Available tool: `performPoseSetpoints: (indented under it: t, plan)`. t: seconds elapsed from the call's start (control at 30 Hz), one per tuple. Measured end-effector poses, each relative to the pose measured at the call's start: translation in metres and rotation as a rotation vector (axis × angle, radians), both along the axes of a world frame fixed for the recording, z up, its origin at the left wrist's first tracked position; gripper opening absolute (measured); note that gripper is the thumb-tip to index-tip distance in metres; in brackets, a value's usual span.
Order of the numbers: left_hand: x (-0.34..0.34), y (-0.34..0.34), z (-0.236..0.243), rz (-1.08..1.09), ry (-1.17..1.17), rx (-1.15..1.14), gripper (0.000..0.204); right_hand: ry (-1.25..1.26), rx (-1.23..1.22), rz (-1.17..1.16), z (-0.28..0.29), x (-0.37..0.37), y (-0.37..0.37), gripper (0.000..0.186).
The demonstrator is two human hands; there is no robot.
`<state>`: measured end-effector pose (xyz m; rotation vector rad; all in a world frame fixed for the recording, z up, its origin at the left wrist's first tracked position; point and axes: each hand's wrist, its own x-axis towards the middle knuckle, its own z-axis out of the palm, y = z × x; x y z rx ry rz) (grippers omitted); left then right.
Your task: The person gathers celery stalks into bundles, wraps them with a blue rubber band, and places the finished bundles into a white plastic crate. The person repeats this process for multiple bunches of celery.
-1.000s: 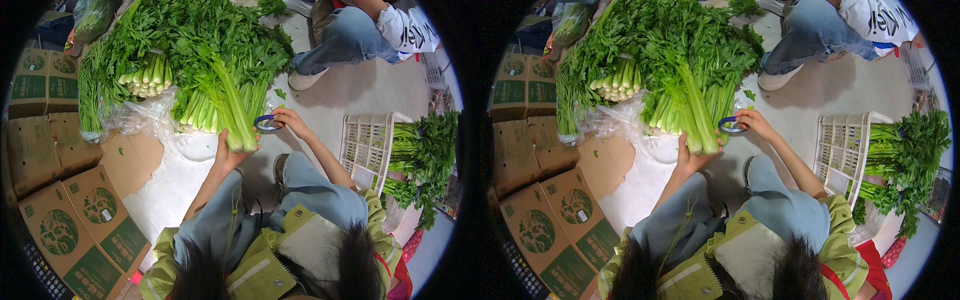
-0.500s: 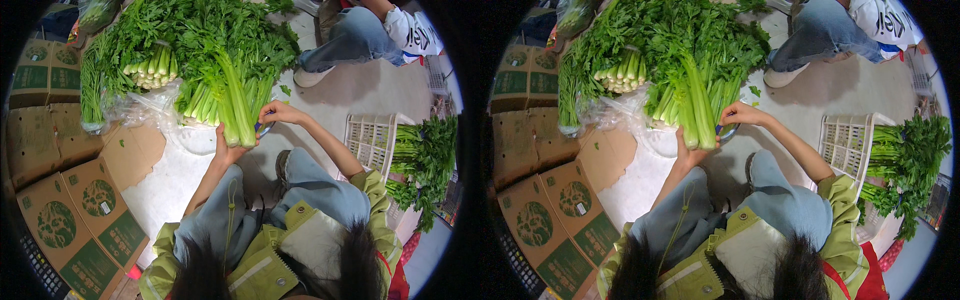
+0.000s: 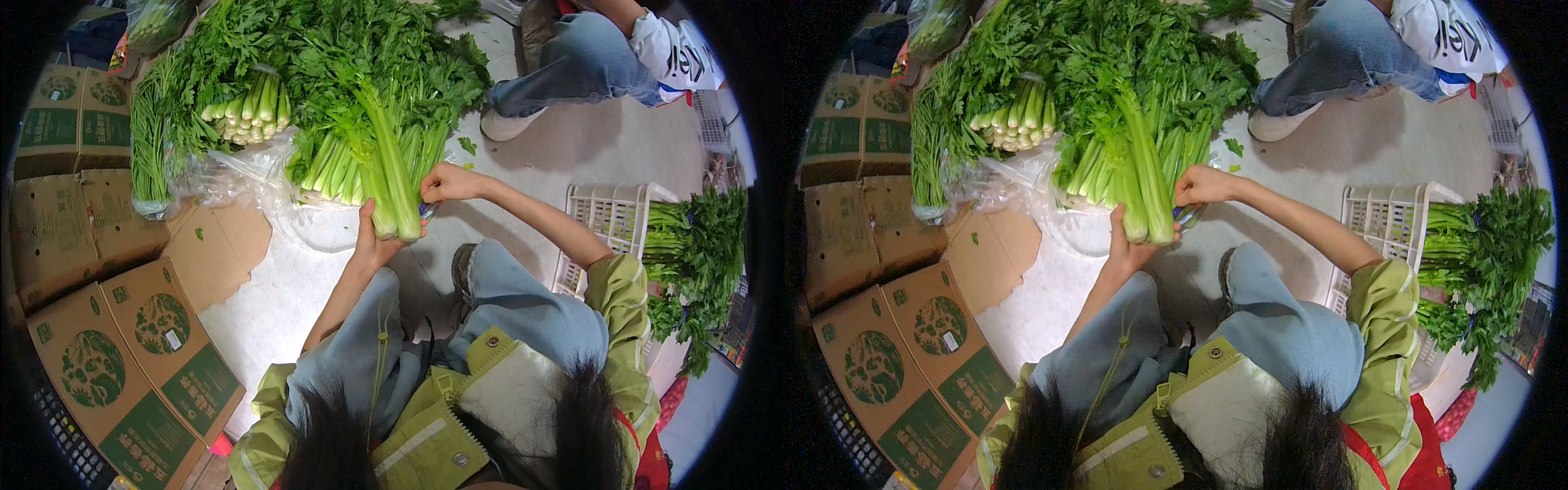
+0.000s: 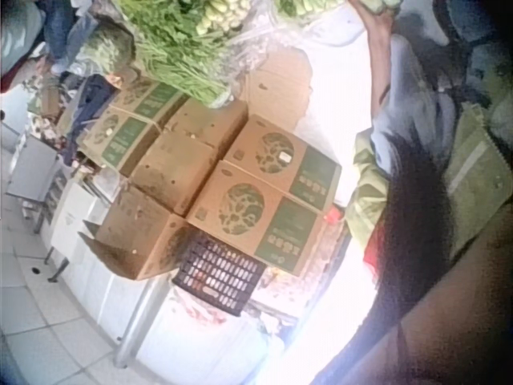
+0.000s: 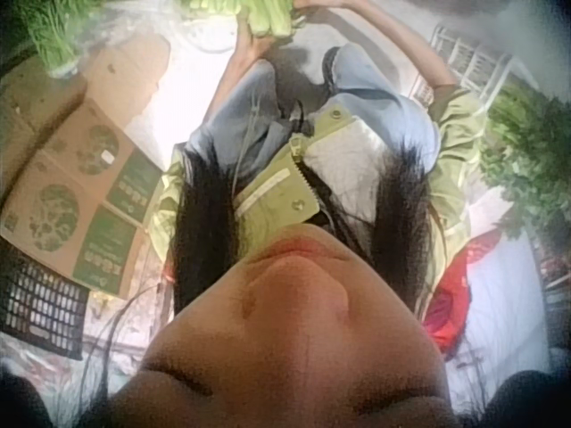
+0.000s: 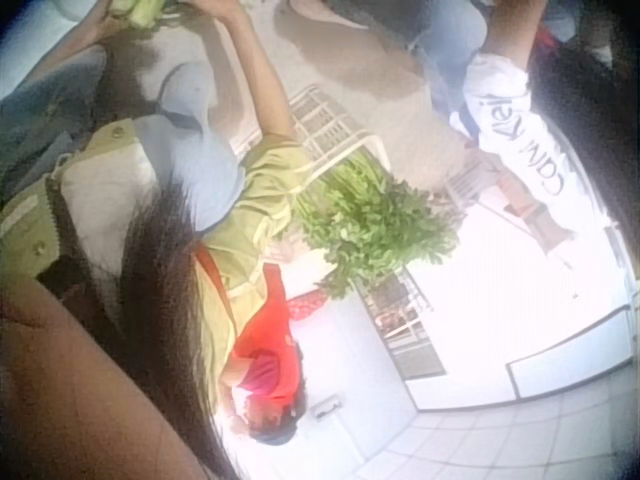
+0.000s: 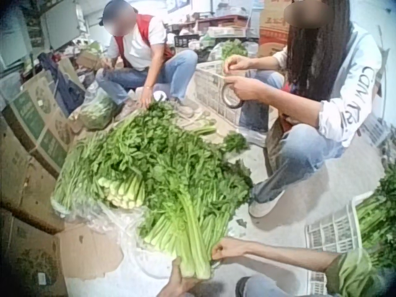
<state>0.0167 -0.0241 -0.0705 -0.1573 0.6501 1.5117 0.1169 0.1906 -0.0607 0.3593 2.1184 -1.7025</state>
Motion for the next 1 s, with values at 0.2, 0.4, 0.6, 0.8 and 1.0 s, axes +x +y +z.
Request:
performPoseSetpoints:
  t: [0.2, 0.4, 0.6, 0.8, 1.0]
  plan:
    - [-0.003, -0.001, 0.005, -0.006, -0.014, 0.013, 0.085, 0.042, -0.272, -0.085, -0.003, 0.005, 0.008, 0.018]
    - [-0.002, 0.002, 0.007, -0.017, -0.004, 0.011, 0.085, -0.055, -0.163, -0.021, -0.003, 0.002, 0.004, 0.017]
    - [-0.001, 0.003, 0.002, -0.031, 0.032, 0.034, 0.085, -0.07, 0.052, 0.057, 0.002, -0.009, -0.001, 0.02]
    - [-0.001, 0.003, -0.001, -0.035, 0.013, 0.031, 0.084, 0.024, 0.067, 0.091, -0.003, -0.006, 0.007, 0.015]
    - [0.0, 0.003, 0.003, 0.0, 0.004, -0.006, 0.082, 0.185, -0.159, -0.326, -0.012, 0.018, 0.008, 0.016]
